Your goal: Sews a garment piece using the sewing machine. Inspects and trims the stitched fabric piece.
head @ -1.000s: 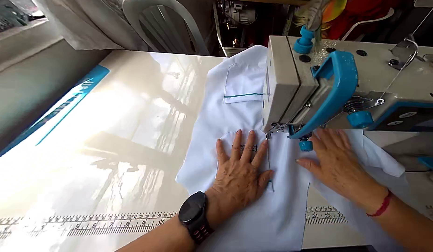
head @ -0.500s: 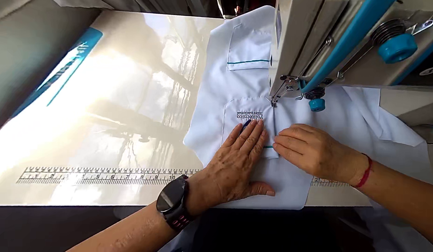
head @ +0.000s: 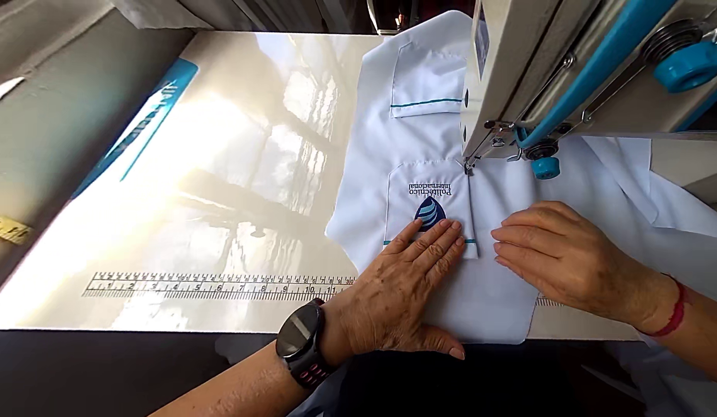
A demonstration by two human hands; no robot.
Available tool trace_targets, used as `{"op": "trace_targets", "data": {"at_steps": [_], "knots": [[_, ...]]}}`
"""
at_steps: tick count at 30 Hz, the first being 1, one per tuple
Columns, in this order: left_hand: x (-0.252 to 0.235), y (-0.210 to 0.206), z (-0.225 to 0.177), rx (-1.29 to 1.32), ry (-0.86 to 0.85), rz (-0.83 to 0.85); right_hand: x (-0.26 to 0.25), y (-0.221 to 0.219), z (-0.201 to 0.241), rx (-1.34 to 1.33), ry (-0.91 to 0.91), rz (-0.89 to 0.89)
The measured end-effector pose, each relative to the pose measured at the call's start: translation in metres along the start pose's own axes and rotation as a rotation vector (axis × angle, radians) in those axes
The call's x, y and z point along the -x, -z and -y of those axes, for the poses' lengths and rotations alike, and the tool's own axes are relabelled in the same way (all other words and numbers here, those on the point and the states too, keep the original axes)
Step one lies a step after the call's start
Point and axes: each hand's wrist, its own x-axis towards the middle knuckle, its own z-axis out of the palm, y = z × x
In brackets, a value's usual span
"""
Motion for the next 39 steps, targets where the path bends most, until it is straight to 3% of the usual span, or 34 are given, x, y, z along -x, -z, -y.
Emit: {"op": "trace_targets", "data": {"at_steps": [9,15,20,23,28,31,35,39], "knots": [[0.001,0.006,0.001,0.138,0.074,-0.098,-0.026,-0.027,0.019,0.14,0.02,-0.005],[0.0,0.005,0.002,0.181,0.046,-0.093,-0.019,-0.041,0.033,0.226,-0.107,-0.165],[0.006,0.005,0.002,0.045,-0.043,0.036,0.014,-0.032,0.069,0.111,-0.281,0.071],[0.006,0.007,0.003,0.045,-0.044,0.051,0.022,-0.01,0.046,-0.108,-0.242,0.035],[0.005,0.004,0.0,0.076,0.004,0.013,-0.002,-0.015,-0.028,0.194,0.004,-0.083],[0.006,0.003,-0.001,0.052,0.029,-0.021,-0.02,-0.03,-0.058,0.227,0.202,-0.122],[0.006,0.003,0.001,0.03,0.001,-0.028,-0.04,-0.041,-0.066,0.225,0.365,-0.097],[0.006,0.002,0.001,0.016,-0.014,-0.027,-0.044,-0.048,-0.064,0.234,0.352,-0.13]]}}
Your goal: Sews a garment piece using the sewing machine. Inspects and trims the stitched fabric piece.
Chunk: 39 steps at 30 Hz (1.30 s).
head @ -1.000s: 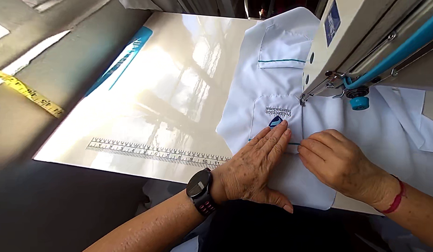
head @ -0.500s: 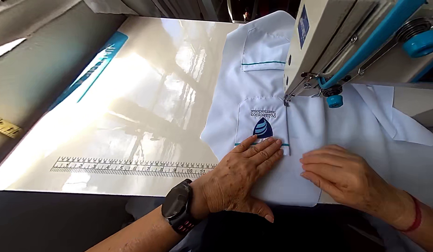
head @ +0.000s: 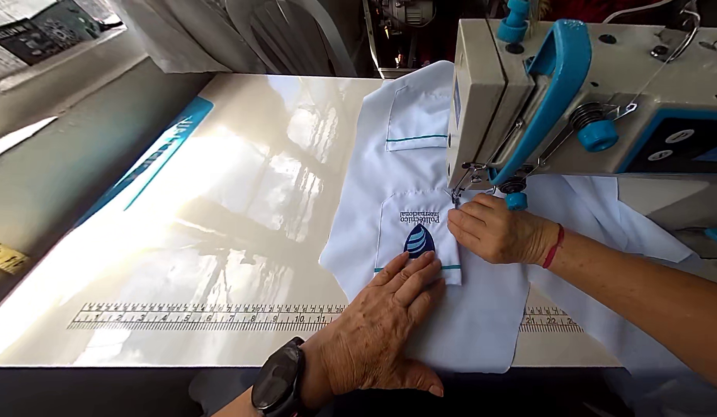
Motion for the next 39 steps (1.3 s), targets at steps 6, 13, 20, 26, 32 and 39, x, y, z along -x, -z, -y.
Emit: {"op": "trace_targets", "data": {"at_steps": [6,13,20,26,32,39], "knots": [[0.0,-0.001,-0.001,-0.039,0.019,0.0,0.011,0.02,0.007,0.011,-0.151,-0.004],[0.0,-0.003,0.0,-0.029,0.003,-0.012,0.005,0.004,0.0,-0.05,-0.046,-0.002],[0.0,-0.001,0.0,-0.032,0.002,0.003,0.009,-0.006,0.003,-0.026,-0.199,-0.045],[-0.001,-0.005,0.002,-0.055,-0.014,-0.032,0.009,-0.004,0.012,0.018,-0.197,-0.104],[0.001,-0.004,0.001,-0.058,-0.011,-0.025,0.007,-0.009,0.014,0.043,-0.156,-0.07],[0.001,-0.005,0.0,-0.039,-0.005,-0.024,0.002,-0.005,0.006,-0.018,-0.066,-0.039]]}}
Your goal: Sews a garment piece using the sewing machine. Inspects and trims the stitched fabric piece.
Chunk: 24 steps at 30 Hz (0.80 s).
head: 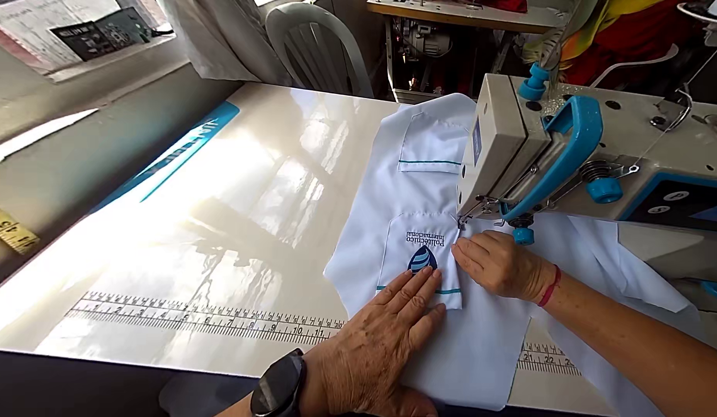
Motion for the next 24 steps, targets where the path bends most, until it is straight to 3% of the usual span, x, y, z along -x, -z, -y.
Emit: {"op": "trace_targets", "data": {"at_steps": [6,11,18,22,24], "knots": [[-0.001,0.003,0.001,0.029,-0.022,0.016,0.001,0.009,-0.006,-0.031,0.02,0.067],[-0.003,0.004,0.001,0.075,-0.018,0.016,0.012,0.01,-0.001,-0.166,-0.15,0.158],[-0.001,0.001,0.001,0.092,0.005,0.024,0.022,0.04,0.033,-0.338,-0.172,0.283],[-0.001,0.001,0.0,0.062,0.003,0.037,0.013,0.051,0.026,-0.222,-0.18,0.134],[-0.001,0.002,-0.001,0.062,0.01,0.04,0.008,0.05,0.025,-0.173,-0.073,0.099]]}}
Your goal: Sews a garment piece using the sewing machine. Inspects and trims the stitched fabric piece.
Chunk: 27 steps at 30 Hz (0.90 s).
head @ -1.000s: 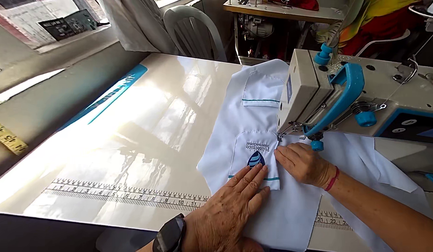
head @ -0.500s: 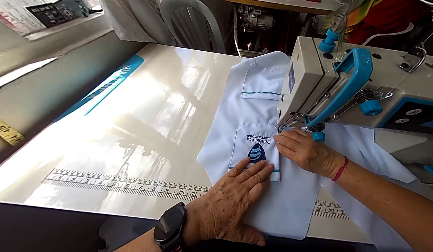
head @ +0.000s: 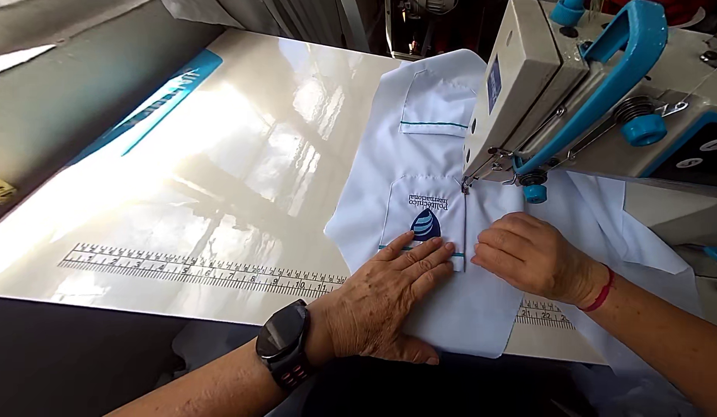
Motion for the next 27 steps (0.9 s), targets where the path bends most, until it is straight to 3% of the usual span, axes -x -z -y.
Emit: {"op": "trace_targets", "data": {"at_steps": [6,27], "knots": [[0.0,-0.001,0.001,-0.005,-0.024,-0.018,-0.009,-0.012,-0.009,0.043,0.225,-0.003],[0.0,0.001,0.001,0.02,-0.024,-0.01,0.001,-0.023,0.005,-0.013,0.112,-0.081]]}}
